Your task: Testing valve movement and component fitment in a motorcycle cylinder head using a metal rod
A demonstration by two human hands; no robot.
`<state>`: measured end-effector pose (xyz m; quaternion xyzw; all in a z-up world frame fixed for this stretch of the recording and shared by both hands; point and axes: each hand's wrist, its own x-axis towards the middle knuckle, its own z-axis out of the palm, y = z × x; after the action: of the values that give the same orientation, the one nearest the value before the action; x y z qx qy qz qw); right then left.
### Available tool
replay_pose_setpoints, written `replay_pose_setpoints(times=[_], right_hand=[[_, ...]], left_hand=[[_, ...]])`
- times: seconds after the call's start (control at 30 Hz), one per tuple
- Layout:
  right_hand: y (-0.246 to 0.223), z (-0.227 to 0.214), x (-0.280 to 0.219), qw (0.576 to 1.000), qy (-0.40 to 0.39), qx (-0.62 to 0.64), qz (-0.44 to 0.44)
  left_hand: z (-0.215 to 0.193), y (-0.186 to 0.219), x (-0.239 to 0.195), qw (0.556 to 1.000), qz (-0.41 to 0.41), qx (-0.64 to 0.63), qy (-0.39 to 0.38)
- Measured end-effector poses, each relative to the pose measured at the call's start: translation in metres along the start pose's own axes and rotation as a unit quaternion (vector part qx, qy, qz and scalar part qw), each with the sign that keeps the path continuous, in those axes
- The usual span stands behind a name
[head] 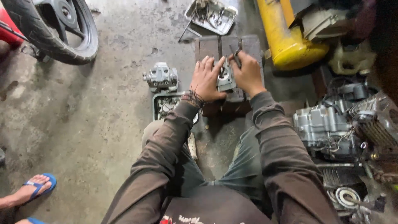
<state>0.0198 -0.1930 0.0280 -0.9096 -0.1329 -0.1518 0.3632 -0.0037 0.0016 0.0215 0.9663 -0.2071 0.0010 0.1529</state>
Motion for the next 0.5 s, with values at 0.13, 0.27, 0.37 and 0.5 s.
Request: replay_pose_setpoints(times=[0.13, 0.27, 0.37, 0.5], right_hand=[[-0.015, -0.013, -0.006, 0.998, 0.01, 0.006, -0.07], [-0.027, -0.02, -0.006, 0.999, -0.003, 0.0, -0.05], [-0.026, -0.02, -0.006, 0.998, 0.016, 0.001, -0.055], [-0.02, -0.023, -0.01, 0.999, 0.013, -0.019, -0.034]], left_hand=[[0.01, -0.006, 0.004, 0.991, 0.074, -0.016, 0.107], [0.002, -0.005, 0.003, 0.991, 0.068, -0.051, 0.106], [0.002, -0.002, 0.004, 0.988, 0.071, -0.058, 0.124], [0.002, 0.006, 0.001, 0.987, 0.075, -0.064, 0.131]])
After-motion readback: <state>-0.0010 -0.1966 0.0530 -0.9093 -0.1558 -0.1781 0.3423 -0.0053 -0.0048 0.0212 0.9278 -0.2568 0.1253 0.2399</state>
